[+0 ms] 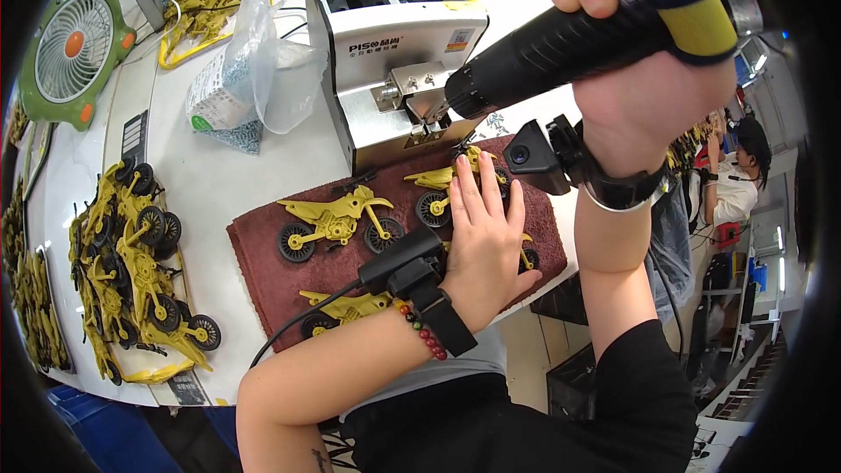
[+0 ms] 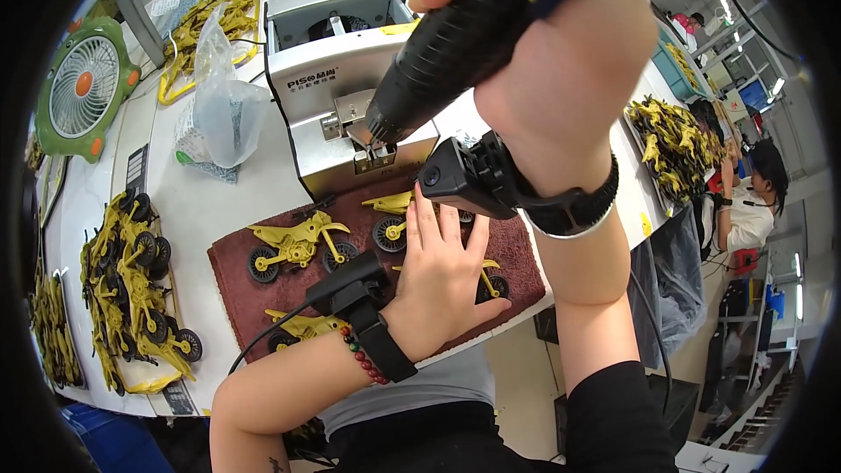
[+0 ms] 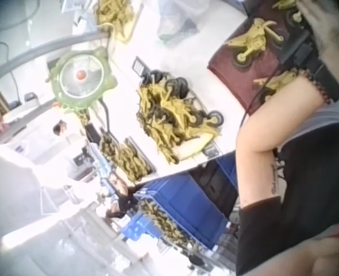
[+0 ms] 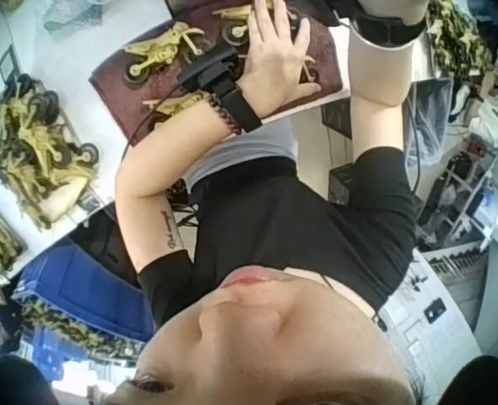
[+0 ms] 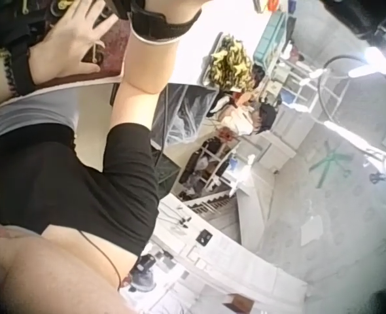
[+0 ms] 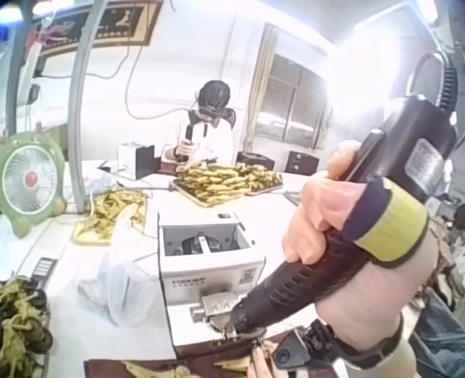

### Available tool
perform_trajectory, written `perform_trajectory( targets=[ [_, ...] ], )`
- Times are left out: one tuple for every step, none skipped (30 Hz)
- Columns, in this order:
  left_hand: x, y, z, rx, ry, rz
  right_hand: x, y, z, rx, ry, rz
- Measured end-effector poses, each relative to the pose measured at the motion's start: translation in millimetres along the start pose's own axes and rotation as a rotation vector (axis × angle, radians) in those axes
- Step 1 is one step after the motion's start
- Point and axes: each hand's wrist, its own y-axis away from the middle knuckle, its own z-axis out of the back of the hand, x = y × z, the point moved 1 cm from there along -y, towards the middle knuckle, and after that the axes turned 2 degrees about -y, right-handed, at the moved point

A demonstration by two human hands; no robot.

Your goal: The recorder uses an electric screwdriver to attach wheels and components to toy motorcycle bodies.

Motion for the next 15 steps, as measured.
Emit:
perform_trajectory(
  targets=[
    [0.5,0.5,-0.2,-0.068,0.061,-0.009,3.4,-6.0,6.4,0.126,0.066,-0.081],
    [0.6,0.6,-0.1,-0.068,0.06,-0.007,-12.0,-13.8,14.7,0.127,0.064,-0.082],
    [-1.2,-0.3,-0.7,-0.054,0.044,-0.016,-35.7,-23.0,29.5,0.292,-0.374,-0.092],
    [-1.4,-0.7,-0.9,-0.039,0.029,-0.022,-46.3,-25.3,28.6,0.451,-0.816,-0.102],
    [-2.0,-1.2,-0.3,-0.038,0.03,-0.021,-40.9,-21.5,32.0,0.45,-0.816,-0.104],
    [-1.0,-1.4,0.6,0.025,-0.011,0.003,-28.0,-11.9,23.4,0.378,-0.352,-0.003],
    [-1.5,-1.9,1.7,0.087,-0.049,0.019,-19.4,-7.0,19.7,0.293,0.117,0.098],
    [-1.6,-2.4,4.1,0.087,-0.05,0.019,-23.3,-7.6,22.7,0.292,0.117,0.098],
    [-2.6,-3.1,6.4,0.132,-0.047,0.018,-30.1,-9.0,28.5,0.286,-0.01,-0.029],
    [-3.6,-3.6,7.4,0.176,-0.045,0.016,-34.0,-10.6,31.8,0.279,-0.137,-0.156],
    [-4.7,-3.9,6.5,0.175,-0.043,0.011,-30.2,-13.0,33.3,0.34,-0.037,-0.134],
    [-4.1,-3.8,4.6,0.144,-0.044,0.013,-27.7,-11.1,32.1,0.341,-0.037,-0.134],
    [-3.7,-3.8,2.8,0.113,-0.045,0.014,-23.9,-6.8,30.4,0.346,-0.058,-0.138],
    [-3.5,-3.4,0.9,0.111,-0.045,0.013,-21.3,-4.7,29.7,0.351,-0.079,-0.142],
    [-3.4,-2.3,-0.2,0.098,-0.003,-0.008,-13.4,-6.9,41.3,0.585,0.08,-0.13]
  ],
)
